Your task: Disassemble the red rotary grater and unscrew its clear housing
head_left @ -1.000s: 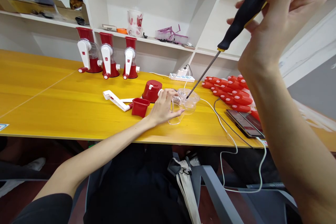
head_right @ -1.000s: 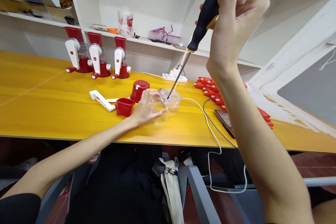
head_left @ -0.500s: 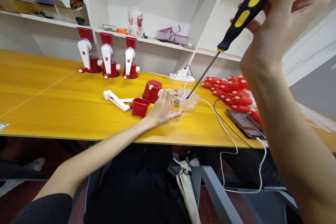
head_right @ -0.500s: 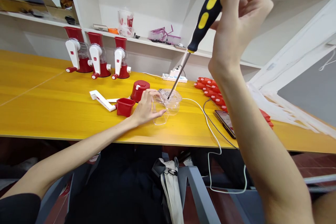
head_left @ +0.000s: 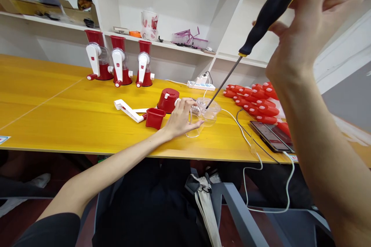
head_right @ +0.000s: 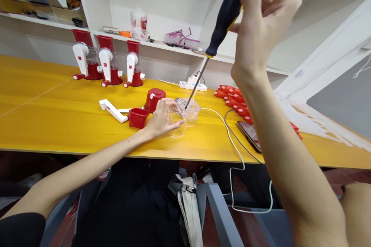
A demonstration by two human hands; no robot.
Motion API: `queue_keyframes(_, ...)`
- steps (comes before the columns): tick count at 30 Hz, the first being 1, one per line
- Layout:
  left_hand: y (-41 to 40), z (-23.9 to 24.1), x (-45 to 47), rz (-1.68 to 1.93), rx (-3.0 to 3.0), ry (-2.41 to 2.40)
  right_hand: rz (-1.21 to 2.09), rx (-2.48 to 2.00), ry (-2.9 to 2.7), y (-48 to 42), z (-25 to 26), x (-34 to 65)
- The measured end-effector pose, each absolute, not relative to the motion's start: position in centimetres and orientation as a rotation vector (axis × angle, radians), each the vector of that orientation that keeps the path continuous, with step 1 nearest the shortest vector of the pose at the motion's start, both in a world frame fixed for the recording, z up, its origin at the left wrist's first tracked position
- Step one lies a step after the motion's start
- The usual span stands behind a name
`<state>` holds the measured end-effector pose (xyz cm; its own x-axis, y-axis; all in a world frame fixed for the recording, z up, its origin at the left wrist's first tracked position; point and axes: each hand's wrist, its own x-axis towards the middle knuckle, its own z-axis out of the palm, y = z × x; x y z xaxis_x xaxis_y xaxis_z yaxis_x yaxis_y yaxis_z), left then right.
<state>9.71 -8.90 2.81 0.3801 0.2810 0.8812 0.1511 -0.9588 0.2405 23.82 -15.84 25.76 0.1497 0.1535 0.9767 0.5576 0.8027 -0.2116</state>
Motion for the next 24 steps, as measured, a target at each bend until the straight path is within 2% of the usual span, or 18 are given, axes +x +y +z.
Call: queue_keyframes(24, -8.92, 2.91, 9.69, 1.616, 2.519, 0.412, -0.393, -0.656, -1.415, -16.13, 26.21, 24.34)
